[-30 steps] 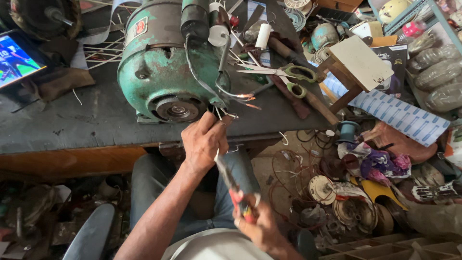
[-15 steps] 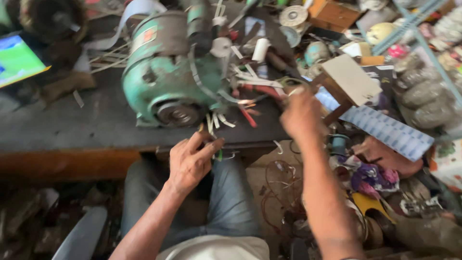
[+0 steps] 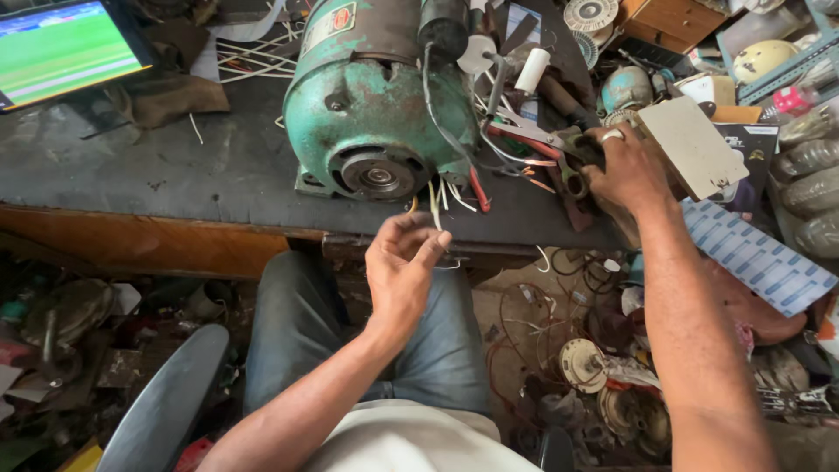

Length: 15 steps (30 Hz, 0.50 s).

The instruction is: The person strips insulation from several wires connected to a green electric motor using pliers and a utility knife. They twist the exposed wire ends and continue preparing the wiring for connection.

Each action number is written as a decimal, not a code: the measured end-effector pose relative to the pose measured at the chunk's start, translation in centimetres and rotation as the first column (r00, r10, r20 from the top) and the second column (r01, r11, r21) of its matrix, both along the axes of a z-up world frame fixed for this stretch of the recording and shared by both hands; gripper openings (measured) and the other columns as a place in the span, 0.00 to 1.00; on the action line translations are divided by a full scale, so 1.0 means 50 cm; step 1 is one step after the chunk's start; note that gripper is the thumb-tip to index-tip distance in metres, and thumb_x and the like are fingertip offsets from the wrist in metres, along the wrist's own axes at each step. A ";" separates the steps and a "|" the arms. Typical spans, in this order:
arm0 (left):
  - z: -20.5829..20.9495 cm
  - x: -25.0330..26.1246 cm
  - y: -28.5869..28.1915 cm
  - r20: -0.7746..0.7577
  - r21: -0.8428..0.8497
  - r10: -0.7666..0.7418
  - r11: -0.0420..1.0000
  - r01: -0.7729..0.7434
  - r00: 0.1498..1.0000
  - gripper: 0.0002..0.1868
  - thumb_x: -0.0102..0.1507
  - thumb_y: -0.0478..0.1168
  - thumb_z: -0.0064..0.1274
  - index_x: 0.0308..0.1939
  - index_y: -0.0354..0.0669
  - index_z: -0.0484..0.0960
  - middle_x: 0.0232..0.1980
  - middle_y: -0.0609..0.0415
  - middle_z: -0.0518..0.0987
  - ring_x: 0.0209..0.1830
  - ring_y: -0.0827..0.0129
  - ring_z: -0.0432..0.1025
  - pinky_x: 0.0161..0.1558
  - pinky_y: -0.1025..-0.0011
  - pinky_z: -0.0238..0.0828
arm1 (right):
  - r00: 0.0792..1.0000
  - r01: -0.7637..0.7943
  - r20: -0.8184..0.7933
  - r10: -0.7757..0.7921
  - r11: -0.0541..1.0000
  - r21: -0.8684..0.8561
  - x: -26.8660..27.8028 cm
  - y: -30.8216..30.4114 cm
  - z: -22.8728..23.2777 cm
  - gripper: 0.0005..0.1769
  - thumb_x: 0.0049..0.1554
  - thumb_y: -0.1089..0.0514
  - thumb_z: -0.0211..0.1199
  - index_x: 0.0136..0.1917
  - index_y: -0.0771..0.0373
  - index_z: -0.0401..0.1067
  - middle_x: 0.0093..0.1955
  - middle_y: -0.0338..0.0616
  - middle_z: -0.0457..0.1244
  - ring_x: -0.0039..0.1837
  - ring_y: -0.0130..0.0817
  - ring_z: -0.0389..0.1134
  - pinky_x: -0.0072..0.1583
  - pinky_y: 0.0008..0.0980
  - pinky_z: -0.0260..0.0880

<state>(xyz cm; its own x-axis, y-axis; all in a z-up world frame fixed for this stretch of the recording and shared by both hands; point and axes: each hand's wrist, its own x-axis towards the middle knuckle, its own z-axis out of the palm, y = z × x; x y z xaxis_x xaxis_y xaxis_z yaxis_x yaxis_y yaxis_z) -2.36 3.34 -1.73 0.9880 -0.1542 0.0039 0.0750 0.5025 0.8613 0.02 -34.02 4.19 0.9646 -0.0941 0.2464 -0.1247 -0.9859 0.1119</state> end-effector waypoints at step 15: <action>-0.005 0.051 -0.007 -0.278 -0.382 -0.476 0.852 0.359 0.834 0.12 0.65 0.37 0.58 0.51 0.39 0.82 0.38 0.59 0.82 0.36 0.76 0.76 0.43 0.71 0.76 | 0.974 0.181 -0.132 -0.186 0.982 -0.049 -0.024 -0.020 0.010 0.31 0.52 0.43 0.68 0.67 0.53 0.76 0.58 0.53 0.69 0.59 0.52 0.71 0.60 0.49 0.68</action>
<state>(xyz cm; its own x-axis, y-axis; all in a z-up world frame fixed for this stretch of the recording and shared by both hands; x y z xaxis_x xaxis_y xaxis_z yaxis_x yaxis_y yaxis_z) 0.20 2.97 -1.95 0.7704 -0.6010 -0.2126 0.6037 0.5807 0.5461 -1.18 -35.00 4.67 0.9563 -0.2663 0.1208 -0.2847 -0.9424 0.1754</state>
